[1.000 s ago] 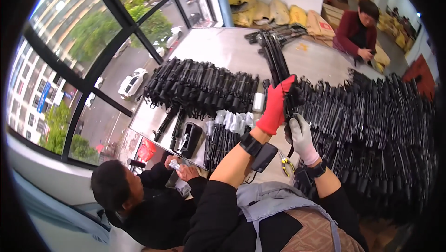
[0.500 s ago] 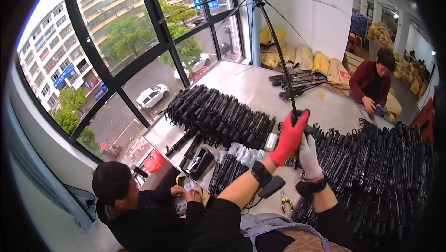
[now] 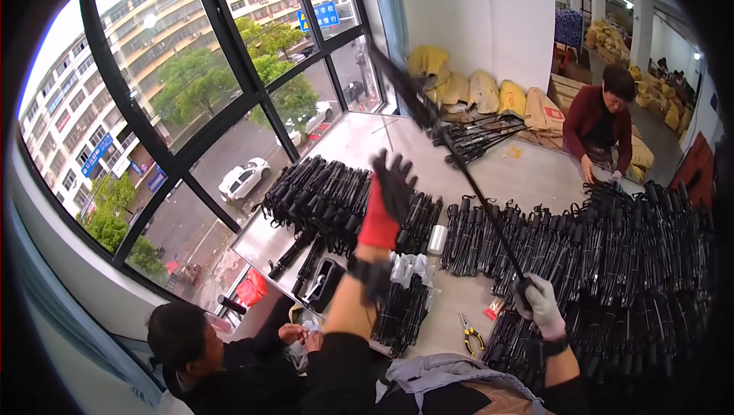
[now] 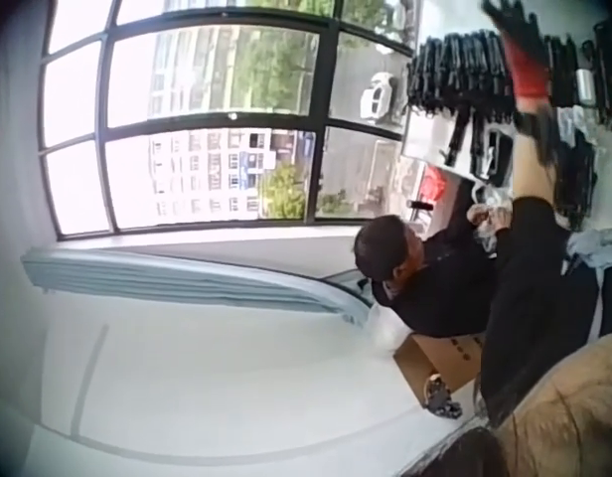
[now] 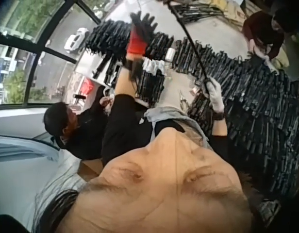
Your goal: The person picks up an umbrella frame, opens it, and closes it. They then use pliers to cut a wire on the frame before placing it into a plastic sleeve and setting it onto a pile.
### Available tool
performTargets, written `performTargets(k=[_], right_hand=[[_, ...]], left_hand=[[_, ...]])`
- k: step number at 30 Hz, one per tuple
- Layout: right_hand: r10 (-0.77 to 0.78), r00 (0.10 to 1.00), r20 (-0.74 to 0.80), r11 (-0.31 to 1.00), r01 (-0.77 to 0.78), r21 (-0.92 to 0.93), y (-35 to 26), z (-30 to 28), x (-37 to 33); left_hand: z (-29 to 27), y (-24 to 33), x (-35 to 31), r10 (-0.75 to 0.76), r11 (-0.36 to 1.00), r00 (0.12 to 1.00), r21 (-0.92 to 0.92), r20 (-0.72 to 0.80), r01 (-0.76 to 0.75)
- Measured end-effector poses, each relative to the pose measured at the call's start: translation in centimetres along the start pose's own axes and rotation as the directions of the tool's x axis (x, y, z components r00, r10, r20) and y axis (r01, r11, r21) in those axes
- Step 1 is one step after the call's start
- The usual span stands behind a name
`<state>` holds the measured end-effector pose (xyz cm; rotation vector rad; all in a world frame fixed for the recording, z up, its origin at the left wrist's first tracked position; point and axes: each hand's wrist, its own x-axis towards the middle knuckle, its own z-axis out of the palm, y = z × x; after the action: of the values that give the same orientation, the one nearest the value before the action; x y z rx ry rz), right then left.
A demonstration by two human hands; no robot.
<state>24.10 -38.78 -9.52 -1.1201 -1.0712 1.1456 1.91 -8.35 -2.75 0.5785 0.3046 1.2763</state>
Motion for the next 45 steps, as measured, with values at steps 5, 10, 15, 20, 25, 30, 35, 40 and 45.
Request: performTargets(k=[5,10,15,20,25,30,35,40,45], right_hand=[[0.202,0.979,-0.028,0.978,-0.200,0.062,2.7,-1.8,-6.1],[-0.470,0.818,-0.330,0.801,0.238,-0.550,4.0,1.9,-1.8],[0.037,0.916,-0.399,0.991,0.018,0.133,-0.1,4.6,6.1],[-0.020,0.960,-0.280,1.000,0.020,-0.004,-0.3,5.2,6.4],[-0.075,0.960,-0.269,0.995,0.056,-0.079,0.8,6.1,7.1],[-0.130,0.892,-0.432,0.967,0.018,-0.255,3.1,4.9,7.9],[-0.615,0.788,0.037,0.200,0.201,-0.959,9.0,-0.5,6.5],[-0.501,0.865,-0.044,0.457,0.221,-0.862,10.9,-0.5,7.3],[-0.613,0.779,0.133,0.163,0.290,-0.943,10.5,-0.2,5.3]], left_hand=[[5.3,-0.1,3.4,-0.156,0.963,0.955,-0.177,0.253,0.204],[2.9,-1.5,5.7,-0.097,0.982,0.888,-0.105,0.450,0.160],[8.1,-9.5,-5.8,-0.229,0.972,0.955,0.091,0.188,0.215],[7.9,-11.1,-6.8,-0.161,0.982,0.965,0.129,0.206,0.137],[6.4,-9.1,-7.2,-0.254,0.967,0.935,0.051,0.249,0.249],[6.7,-11.9,-9.8,-0.178,0.963,0.979,-0.190,0.094,0.193],[7.4,-14.7,-11.5,-0.086,0.984,0.995,0.160,0.042,0.078],[6.2,-12.3,-11.7,-0.148,0.887,0.988,0.434,-0.053,0.157],[5.4,-14.7,-12.7,-0.029,0.938,0.999,0.345,0.013,0.022]])
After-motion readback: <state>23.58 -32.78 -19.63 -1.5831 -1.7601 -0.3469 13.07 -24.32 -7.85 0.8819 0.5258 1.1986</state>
